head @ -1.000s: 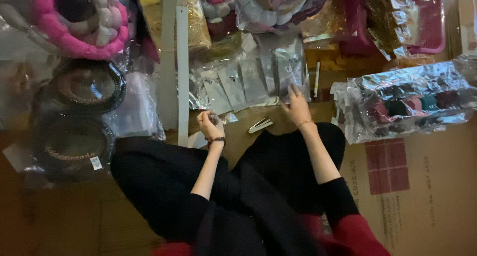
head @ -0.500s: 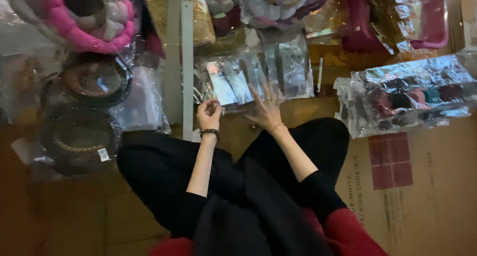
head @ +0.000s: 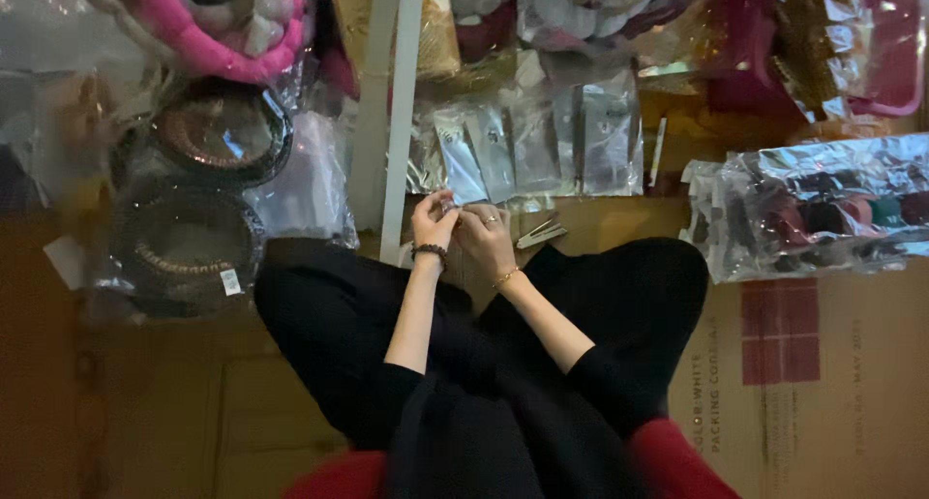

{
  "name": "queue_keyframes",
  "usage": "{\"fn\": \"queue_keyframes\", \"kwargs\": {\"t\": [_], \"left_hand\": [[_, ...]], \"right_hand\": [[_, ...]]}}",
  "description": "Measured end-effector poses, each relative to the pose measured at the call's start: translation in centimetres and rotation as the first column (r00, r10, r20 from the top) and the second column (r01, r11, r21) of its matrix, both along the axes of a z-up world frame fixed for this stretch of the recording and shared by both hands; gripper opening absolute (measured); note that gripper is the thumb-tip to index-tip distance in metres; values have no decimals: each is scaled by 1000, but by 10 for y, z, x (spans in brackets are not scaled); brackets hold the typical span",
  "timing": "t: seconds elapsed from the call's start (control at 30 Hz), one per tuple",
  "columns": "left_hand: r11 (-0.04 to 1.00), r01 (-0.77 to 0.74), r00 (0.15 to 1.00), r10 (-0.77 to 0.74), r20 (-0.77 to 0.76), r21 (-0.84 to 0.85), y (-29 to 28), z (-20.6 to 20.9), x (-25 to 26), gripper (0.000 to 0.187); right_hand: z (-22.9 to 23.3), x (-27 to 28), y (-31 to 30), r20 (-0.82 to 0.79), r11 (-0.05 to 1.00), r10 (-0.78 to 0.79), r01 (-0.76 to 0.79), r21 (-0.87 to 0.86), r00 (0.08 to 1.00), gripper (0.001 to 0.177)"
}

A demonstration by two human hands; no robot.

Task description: The person packages jewelry by placing small gold items into clear plastic bags, peeling the adhesive strips, and sealing the bags shut.

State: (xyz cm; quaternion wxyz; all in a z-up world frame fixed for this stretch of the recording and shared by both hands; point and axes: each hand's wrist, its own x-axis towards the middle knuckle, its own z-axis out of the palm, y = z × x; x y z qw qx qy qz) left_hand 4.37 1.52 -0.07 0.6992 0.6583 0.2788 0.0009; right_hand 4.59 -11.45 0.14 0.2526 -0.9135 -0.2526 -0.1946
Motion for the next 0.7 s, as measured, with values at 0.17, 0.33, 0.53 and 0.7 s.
{"fn": "queue_keyframes", "kwargs": {"t": [0.17,0.33,0.53,0.7], "left_hand": [[1000,-3,999,3,-50,1,0,-8,9,32],[973,35,999,-29,-27,230,13,-33,26,25],[970,61,998,-55,-30,235,22,-9,37,24],[990,32,998,-40,-54,-139,18,49,31,41]], "right_hand": [[44,-20,9,-195,984,46,-11,178,980,16],[41,-35,10,-32,990,69,-64,123,997,13],[45,-38,29,-37,997,43,-45,-70,998,12],[-66,-12,-33,-234,946,92,-12,323,968,21]]}}
